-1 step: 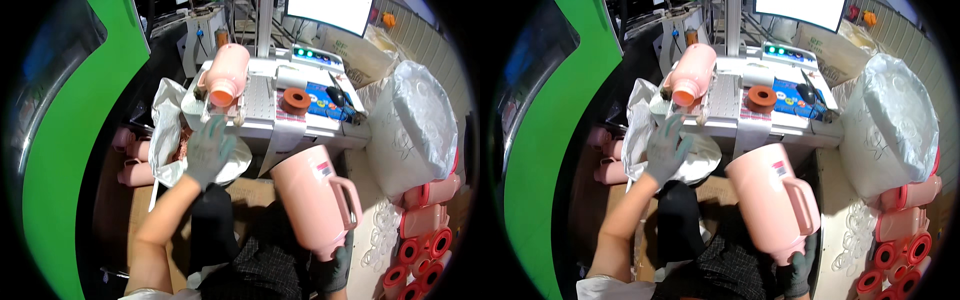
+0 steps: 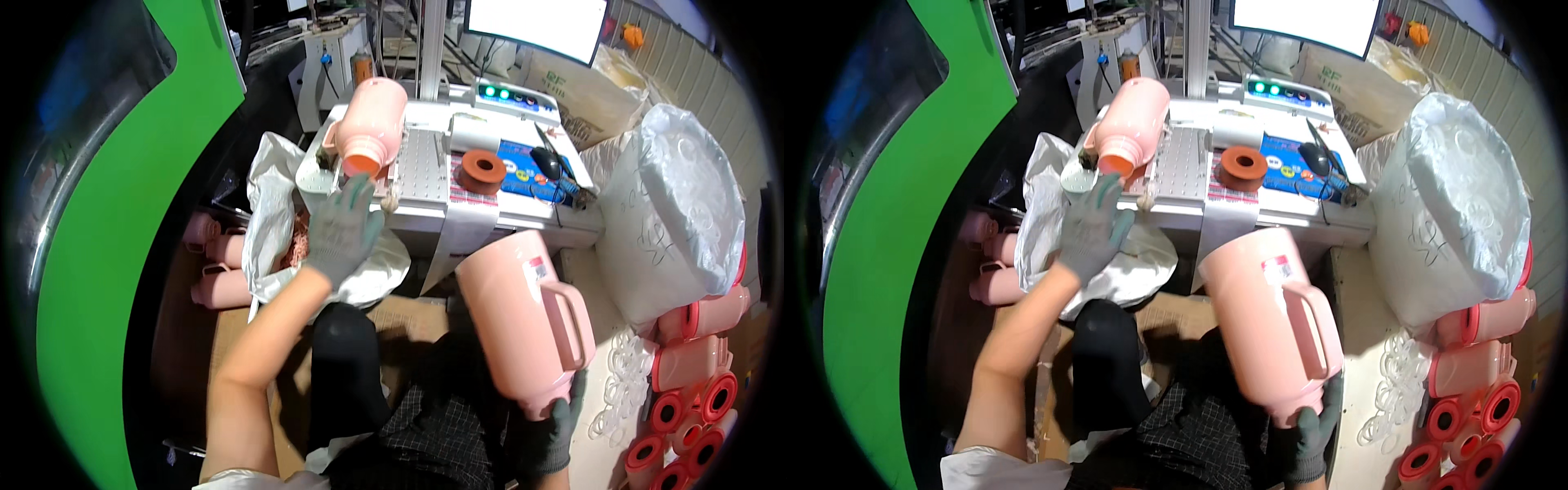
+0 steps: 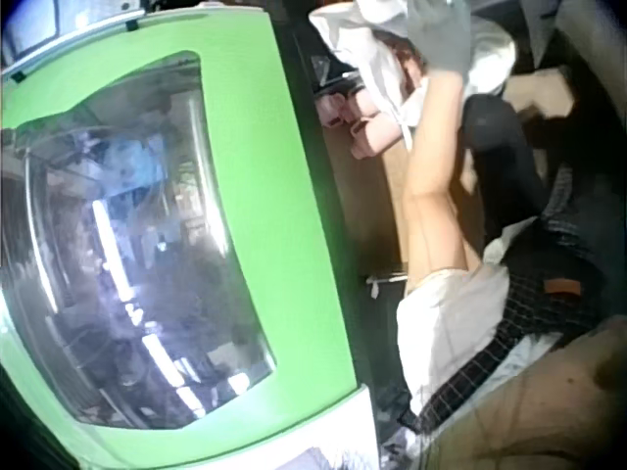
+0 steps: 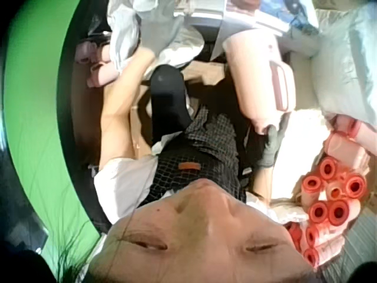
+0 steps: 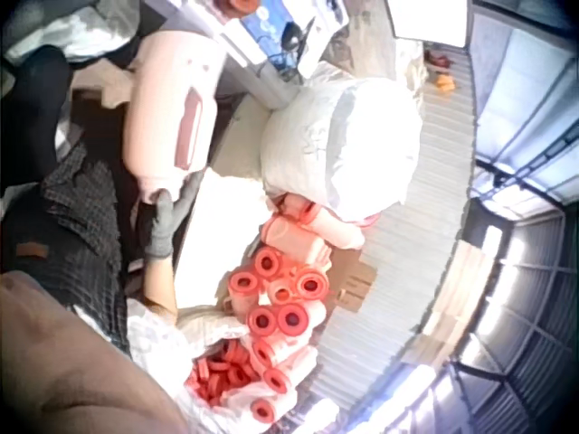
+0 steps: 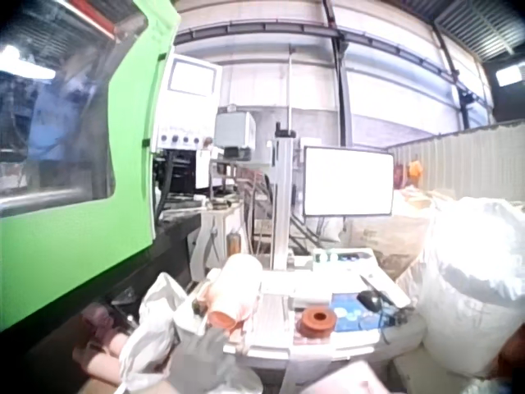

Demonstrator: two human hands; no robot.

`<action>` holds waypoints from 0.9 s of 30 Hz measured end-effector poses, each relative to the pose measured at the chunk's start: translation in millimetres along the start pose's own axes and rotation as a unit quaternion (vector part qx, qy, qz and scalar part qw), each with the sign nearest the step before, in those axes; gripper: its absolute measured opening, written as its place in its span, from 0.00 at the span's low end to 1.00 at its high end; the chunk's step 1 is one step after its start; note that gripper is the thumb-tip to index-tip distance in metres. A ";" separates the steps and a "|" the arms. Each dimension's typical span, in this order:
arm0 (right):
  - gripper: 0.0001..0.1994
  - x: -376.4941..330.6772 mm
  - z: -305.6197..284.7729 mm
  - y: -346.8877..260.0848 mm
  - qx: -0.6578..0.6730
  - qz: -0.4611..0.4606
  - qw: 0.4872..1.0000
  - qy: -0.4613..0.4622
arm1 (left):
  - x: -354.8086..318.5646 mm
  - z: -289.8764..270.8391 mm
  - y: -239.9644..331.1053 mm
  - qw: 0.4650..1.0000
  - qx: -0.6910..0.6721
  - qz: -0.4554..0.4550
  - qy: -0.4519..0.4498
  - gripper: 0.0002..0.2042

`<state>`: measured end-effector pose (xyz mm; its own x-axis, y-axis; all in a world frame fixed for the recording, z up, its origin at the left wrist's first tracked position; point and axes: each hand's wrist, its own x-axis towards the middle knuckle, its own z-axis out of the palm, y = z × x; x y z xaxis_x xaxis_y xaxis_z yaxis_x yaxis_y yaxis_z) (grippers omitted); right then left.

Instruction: The person assembles pink plastic containers by inserting a black circular insert into the opening, applying a label from a machine, and screwing on a red lid. The person handles the containers one at a time, placing the finished units into a pile on the right.

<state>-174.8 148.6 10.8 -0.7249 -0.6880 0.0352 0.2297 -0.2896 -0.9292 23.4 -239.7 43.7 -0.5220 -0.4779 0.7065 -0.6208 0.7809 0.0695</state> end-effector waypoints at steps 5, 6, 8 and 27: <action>0.49 72.2 41.6 -17.0 -0.162 -0.177 0.971 -0.008 | 33.5 40.8 -51.8 0.977 0.180 0.032 -0.110 0.12; 0.48 85.8 45.8 -15.5 -0.202 -0.208 0.957 -0.014 | 23.6 32.6 -40.3 0.987 0.140 0.070 -0.046 0.10; 0.46 111.8 65.9 -10.2 -0.243 -0.257 0.935 -0.028 | -4.4 -9.0 6.4 0.978 0.084 0.169 0.085 0.06; 0.36 238.6 383.4 107.6 -0.671 -0.453 0.567 -0.155 | -166.4 -112.4 65.2 0.759 -0.625 -0.119 -0.139 0.15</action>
<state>-74.1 -301.8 60.3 0.0453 -0.8054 0.5909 -0.9964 0.0062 0.0849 135.5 -64.0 9.8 -0.6933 -0.5954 0.4059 0.2321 0.3488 0.9080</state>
